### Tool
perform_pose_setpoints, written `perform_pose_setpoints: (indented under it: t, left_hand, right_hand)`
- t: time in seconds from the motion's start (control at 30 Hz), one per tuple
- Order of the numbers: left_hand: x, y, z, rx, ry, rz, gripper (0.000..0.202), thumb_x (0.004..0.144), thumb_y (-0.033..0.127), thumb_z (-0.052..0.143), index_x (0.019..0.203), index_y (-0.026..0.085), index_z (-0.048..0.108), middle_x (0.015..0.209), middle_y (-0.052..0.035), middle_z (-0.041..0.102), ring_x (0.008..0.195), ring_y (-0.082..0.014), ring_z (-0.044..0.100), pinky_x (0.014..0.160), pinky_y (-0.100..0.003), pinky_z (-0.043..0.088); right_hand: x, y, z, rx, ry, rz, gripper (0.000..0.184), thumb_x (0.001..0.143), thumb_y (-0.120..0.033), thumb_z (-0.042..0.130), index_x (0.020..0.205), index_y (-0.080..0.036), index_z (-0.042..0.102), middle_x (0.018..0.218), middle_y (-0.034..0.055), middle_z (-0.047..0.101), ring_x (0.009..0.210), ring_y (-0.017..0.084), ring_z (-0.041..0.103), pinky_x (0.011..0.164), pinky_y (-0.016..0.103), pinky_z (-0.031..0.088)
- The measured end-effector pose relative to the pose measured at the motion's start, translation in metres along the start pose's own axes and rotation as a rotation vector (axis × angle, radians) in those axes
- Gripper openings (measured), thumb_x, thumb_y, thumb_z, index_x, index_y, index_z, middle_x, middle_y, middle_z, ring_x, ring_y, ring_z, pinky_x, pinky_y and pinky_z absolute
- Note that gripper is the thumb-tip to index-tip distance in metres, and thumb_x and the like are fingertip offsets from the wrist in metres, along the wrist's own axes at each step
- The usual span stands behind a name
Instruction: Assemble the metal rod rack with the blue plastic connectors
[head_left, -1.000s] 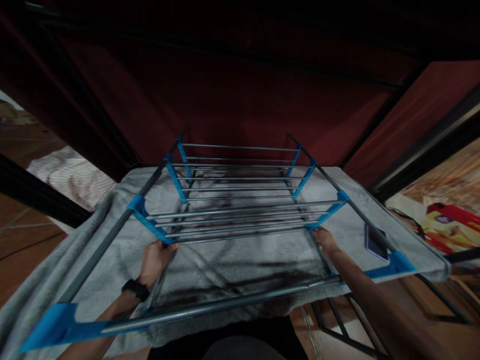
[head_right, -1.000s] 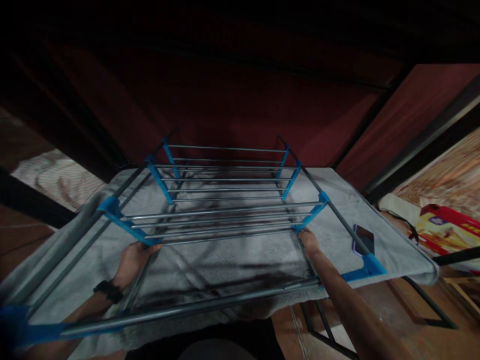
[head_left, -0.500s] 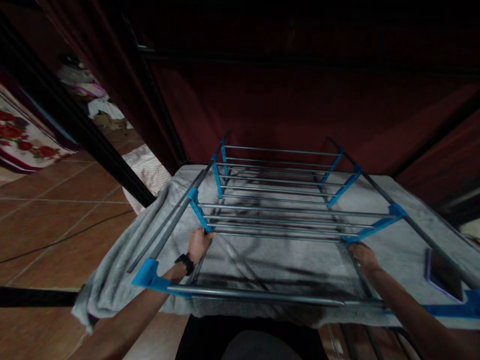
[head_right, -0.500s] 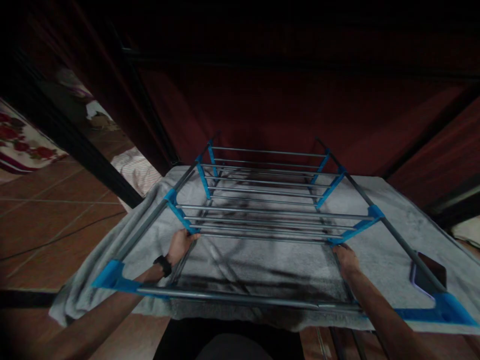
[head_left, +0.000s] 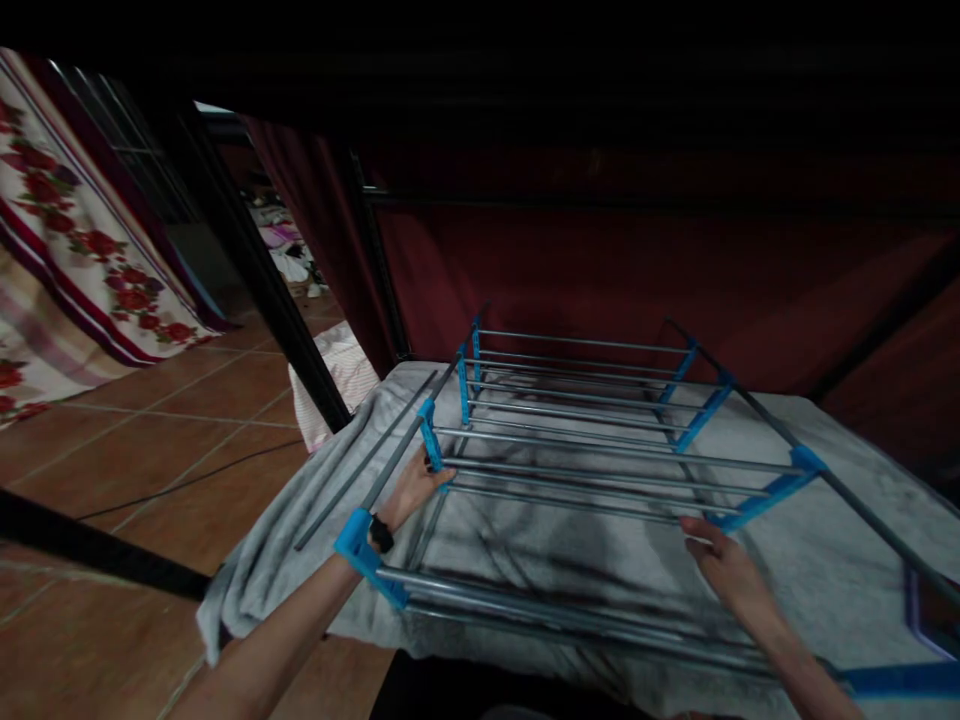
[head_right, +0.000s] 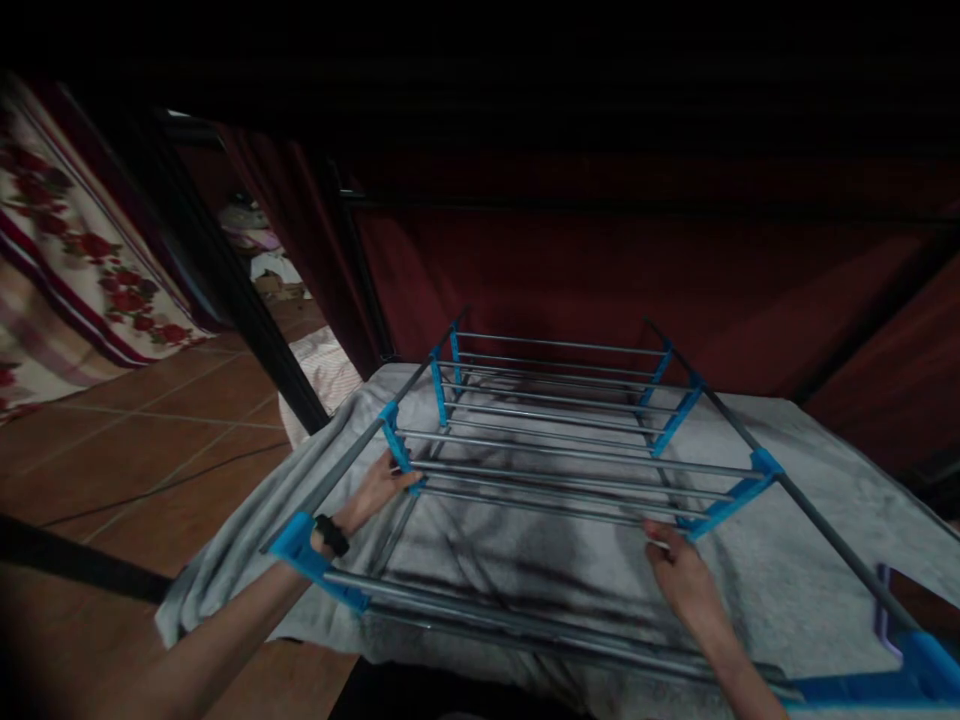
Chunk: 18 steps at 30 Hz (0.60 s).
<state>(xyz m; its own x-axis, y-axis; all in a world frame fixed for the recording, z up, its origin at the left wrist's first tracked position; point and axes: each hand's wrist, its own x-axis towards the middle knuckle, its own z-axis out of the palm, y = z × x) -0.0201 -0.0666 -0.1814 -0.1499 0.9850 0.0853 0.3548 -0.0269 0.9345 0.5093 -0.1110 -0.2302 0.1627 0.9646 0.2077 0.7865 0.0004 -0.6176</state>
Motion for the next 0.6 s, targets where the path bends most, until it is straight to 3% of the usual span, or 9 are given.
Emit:
perform_pose_setpoints:
  t: [0.13, 0.27, 0.33, 0.43, 0.5, 0.6]
  left_hand:
    - [0.002, 0.048, -0.012, 0.001, 0.123, 0.098, 0.049, 0.08, 0.034, 0.075, 0.124, 0.022, 0.058, 0.124, -0.0131, 0.068, 0.121, -0.032, 0.064, 0.106, -0.047, 0.05]
    - [0.005, 0.066, -0.013, 0.058, 0.158, 0.165, 0.029, 0.089, 0.025, 0.065, 0.117, 0.022, 0.061, 0.122, -0.0137, 0.068, 0.124, -0.0291, 0.062, 0.111, -0.042, 0.045]
    - [0.008, 0.062, -0.012, 0.103, 0.154, 0.203, 0.022, 0.09, 0.027, 0.063, 0.111, 0.022, 0.062, 0.116, -0.0127, 0.069, 0.114, -0.028, 0.065, 0.107, -0.041, 0.046]
    - [0.014, 0.05, -0.009, 0.182, 0.214, 0.246, 0.014, 0.091, 0.033, 0.061, 0.101, 0.023, 0.063, 0.105, -0.0088, 0.068, 0.1, -0.0265, 0.067, 0.099, -0.042, 0.05]
    - [0.017, 0.043, -0.007, 0.207, 0.254, 0.255, 0.014, 0.094, 0.036, 0.057, 0.099, 0.024, 0.061, 0.099, -0.0064, 0.066, 0.091, -0.0243, 0.067, 0.093, -0.042, 0.053]
    - [0.019, 0.037, -0.003, 0.224, 0.264, 0.291, 0.017, 0.099, 0.039, 0.048, 0.101, 0.026, 0.059, 0.091, -0.0046, 0.065, 0.081, -0.0225, 0.067, 0.085, -0.041, 0.054]
  right_hand:
    - [-0.008, -0.104, -0.002, 0.031, 0.033, -0.505, 0.042, 0.1, -0.032, 0.04, 0.138, -0.028, 0.059, 0.142, 0.0075, 0.064, 0.134, 0.026, 0.059, 0.114, 0.044, 0.048]
    - [0.018, -0.185, 0.014, -0.223, 0.141, -0.753, 0.046, 0.102, -0.018, 0.041, 0.145, -0.021, 0.055, 0.148, 0.0126, 0.058, 0.14, 0.031, 0.05, 0.122, 0.053, 0.032]
    - [0.036, -0.204, 0.027, -0.361, 0.104, -0.778, 0.045, 0.101, -0.013, 0.042, 0.143, -0.018, 0.057, 0.137, 0.0145, 0.065, 0.129, 0.031, 0.058, 0.12, 0.054, 0.03]
    - [0.055, -0.212, 0.04, -0.49, 0.016, -0.756, 0.04, 0.102, -0.009, 0.042, 0.134, -0.018, 0.064, 0.112, 0.0109, 0.072, 0.105, 0.025, 0.066, 0.108, 0.044, 0.041]
    - [0.061, -0.211, 0.042, -0.513, 0.002, -0.746, 0.035, 0.104, -0.013, 0.044, 0.131, -0.02, 0.066, 0.11, 0.0094, 0.073, 0.103, 0.024, 0.066, 0.1, 0.039, 0.044]
    - [0.062, -0.207, 0.04, -0.515, 0.038, -0.754, 0.034, 0.107, -0.019, 0.045, 0.135, -0.02, 0.064, 0.115, 0.0095, 0.072, 0.106, 0.024, 0.065, 0.1, 0.038, 0.042]
